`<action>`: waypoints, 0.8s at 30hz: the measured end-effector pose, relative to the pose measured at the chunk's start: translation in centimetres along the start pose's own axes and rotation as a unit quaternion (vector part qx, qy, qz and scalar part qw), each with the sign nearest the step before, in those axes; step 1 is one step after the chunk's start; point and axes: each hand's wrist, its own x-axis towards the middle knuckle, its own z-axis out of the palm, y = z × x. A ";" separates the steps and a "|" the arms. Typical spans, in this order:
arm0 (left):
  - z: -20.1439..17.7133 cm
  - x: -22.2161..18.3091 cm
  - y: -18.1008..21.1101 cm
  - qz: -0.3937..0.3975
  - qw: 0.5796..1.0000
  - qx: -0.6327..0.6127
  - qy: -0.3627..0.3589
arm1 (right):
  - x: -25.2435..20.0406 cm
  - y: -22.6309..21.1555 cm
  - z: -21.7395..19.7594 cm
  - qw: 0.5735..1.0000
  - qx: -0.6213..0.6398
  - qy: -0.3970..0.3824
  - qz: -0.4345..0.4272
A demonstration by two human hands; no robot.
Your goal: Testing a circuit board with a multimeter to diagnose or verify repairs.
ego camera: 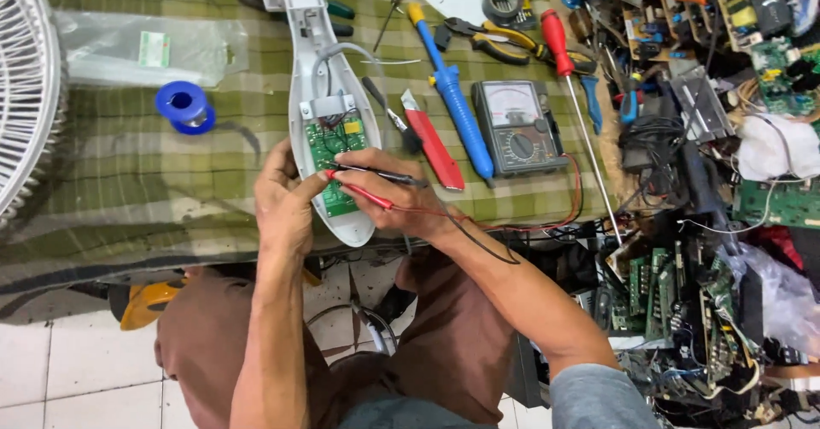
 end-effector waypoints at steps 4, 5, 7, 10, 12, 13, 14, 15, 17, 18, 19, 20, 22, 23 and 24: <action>0.0 -0.1 0.0 0.006 1.000 0.008 0.000 | -0.3 0.3 0.0 1.000 0.004 0.002 0.002; 0.0 -0.1 0.0 0.009 1.000 0.007 -0.002 | -0.3 0.4 0.0 1.000 0.010 0.001 0.002; 0.0 -0.2 0.0 0.011 1.000 0.006 -0.003 | -0.4 0.5 0.1 1.000 0.015 0.001 0.003; 0.1 -0.2 0.2 0.015 1.000 -0.003 -0.005 | -0.6 0.6 0.0 1.000 0.011 -0.011 0.010; 0.1 -0.1 0.1 0.019 1.000 0.000 -0.006 | -0.5 0.6 -0.1 1.000 0.012 -0.014 0.008; 0.1 -0.2 0.2 0.020 1.000 0.000 -0.005 | -0.5 0.6 -0.1 1.000 0.012 -0.015 0.007; 0.0 -0.2 0.3 0.019 1.000 0.002 -0.005 | -0.6 0.6 0.0 1.000 0.011 -0.016 0.009; 0.0 -0.3 0.3 0.018 1.000 0.003 -0.004 | -0.6 0.6 0.0 1.000 0.010 -0.017 0.011; 0.1 -0.3 0.4 0.019 1.000 0.001 -0.004 | -0.7 0.7 0.0 1.000 0.009 -0.018 0.011; 0.1 -0.3 0.3 0.019 1.000 -0.001 -0.004 | -0.8 0.7 0.1 1.000 0.008 -0.018 0.013; 0.1 -0.4 0.3 0.019 1.000 -0.001 -0.004 | -0.8 0.7 0.0 1.000 0.008 -0.018 0.013; 0.1 -0.3 0.4 0.022 1.000 0.002 -0.005 | -0.8 0.7 0.0 1.000 0.003 -0.018 0.013; 0.1 -0.3 0.3 0.026 1.000 0.005 -0.008 | -0.7 0.6 0.0 1.000 -0.002 -0.019 0.013; 0.0 -0.3 0.1 0.026 1.000 0.003 -0.006 | -0.7 0.5 0.0 1.000 0.000 -0.017 0.013; 0.0 -0.2 0.0 0.025 1.000 0.000 -0.004 | -0.7 0.5 0.0 1.000 0.002 -0.015 0.013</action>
